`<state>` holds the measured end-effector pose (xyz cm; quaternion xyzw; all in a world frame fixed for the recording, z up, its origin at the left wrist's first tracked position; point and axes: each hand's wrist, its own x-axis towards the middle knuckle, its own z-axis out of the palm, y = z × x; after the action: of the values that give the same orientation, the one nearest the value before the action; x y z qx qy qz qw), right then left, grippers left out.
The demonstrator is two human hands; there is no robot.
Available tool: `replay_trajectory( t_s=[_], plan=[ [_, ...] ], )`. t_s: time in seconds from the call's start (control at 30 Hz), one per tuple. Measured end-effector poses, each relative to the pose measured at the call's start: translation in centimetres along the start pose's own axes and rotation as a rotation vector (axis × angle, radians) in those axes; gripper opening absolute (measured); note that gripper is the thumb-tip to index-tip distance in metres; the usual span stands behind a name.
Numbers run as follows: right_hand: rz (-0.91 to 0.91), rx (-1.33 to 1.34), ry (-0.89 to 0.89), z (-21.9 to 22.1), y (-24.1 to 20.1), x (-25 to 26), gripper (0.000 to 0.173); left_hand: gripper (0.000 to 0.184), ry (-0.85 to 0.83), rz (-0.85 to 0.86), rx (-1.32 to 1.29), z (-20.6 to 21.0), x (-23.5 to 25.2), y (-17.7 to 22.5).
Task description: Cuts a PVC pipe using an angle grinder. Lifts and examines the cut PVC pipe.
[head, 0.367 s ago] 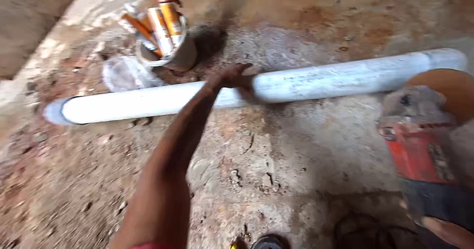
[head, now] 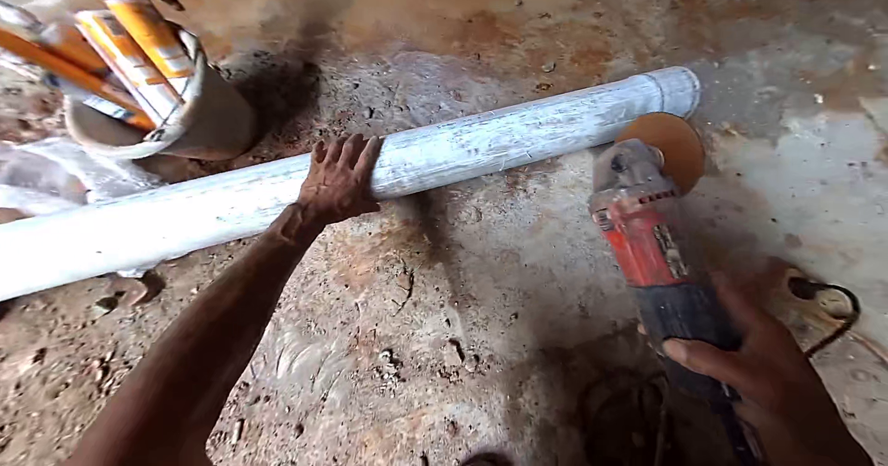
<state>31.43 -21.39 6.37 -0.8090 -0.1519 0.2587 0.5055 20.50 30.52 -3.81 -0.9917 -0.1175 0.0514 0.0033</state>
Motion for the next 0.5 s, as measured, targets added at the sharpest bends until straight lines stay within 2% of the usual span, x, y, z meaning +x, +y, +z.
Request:
replay_trajectory(
  t_s=[0.1,0.17,0.37,0.5],
  plan=[
    [-0.029,0.039,0.005,1.9,-0.6,1.6,0.093,0.126,-0.124,-0.077,-0.028,-1.7,1.8,0.0],
    [-0.061,0.079,-0.015,3.1,-1.1,2.9,0.091,0.127,-0.15,-0.095,-0.034,-2.1,2.2,0.1],
    [-0.045,0.084,-0.106,6.9,-3.8,7.8,0.088,0.123,0.104,-0.081,0.01,0.7,-0.7,1.6],
    [-0.003,0.061,-0.145,10.8,-4.9,11.7,0.09,0.121,0.154,-0.102,0.047,1.9,-1.3,1.9]
  ],
)
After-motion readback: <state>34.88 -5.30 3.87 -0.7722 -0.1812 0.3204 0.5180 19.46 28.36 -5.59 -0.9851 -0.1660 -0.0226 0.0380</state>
